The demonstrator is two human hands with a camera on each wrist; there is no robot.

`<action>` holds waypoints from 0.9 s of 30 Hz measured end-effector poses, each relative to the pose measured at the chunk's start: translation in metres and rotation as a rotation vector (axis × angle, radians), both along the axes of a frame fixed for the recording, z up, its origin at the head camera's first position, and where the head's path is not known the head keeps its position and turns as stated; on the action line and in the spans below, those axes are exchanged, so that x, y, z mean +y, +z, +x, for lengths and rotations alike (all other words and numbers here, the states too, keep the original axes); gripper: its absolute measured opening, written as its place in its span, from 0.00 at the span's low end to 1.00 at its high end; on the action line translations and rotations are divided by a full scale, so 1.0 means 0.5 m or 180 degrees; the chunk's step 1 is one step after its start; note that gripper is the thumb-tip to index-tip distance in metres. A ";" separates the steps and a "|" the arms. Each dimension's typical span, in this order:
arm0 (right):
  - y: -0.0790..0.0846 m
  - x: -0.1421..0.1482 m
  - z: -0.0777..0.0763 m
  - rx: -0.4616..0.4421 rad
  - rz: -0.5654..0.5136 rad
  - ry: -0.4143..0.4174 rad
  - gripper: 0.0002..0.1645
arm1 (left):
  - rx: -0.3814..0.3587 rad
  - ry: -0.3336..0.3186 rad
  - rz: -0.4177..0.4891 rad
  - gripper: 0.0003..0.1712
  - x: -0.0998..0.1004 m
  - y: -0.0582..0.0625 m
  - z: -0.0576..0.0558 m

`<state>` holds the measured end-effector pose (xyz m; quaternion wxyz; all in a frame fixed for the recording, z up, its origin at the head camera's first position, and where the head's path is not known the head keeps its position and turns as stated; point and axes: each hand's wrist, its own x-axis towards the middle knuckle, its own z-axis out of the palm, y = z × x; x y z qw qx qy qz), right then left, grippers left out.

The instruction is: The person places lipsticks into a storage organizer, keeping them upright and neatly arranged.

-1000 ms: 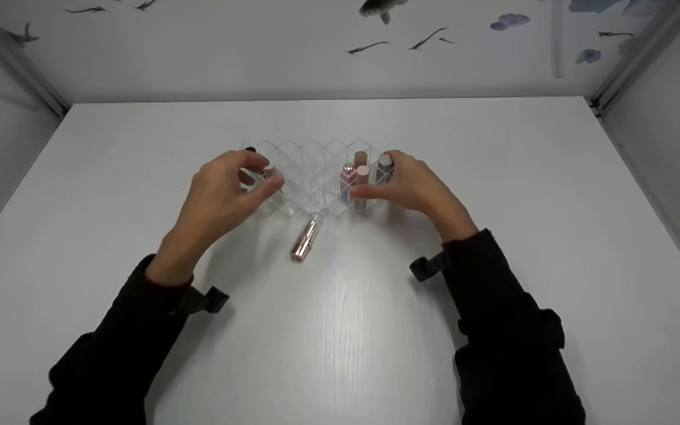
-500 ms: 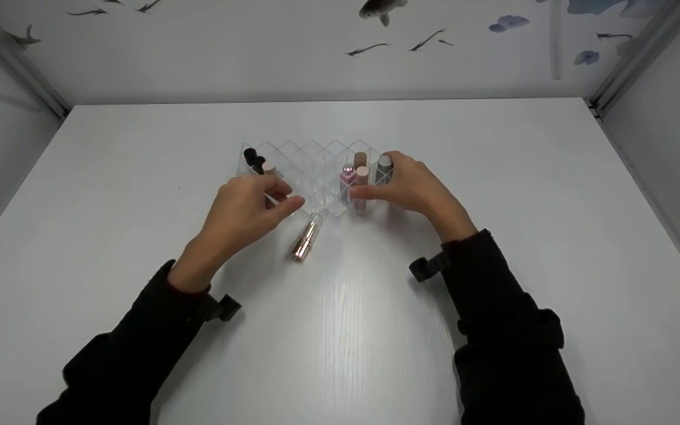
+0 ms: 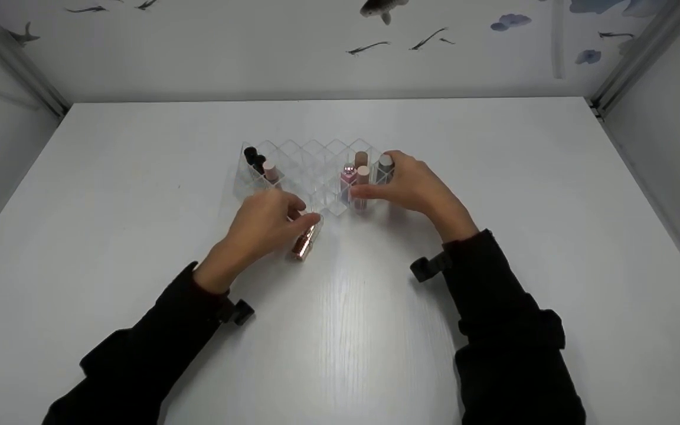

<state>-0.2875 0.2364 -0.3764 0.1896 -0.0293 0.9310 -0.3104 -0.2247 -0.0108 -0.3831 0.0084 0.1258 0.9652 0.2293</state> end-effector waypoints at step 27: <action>0.000 0.002 0.004 0.0116 -0.0012 0.0039 0.63 | -0.0434 -0.0200 -0.0404 0.17 -0.001 0.001 0.002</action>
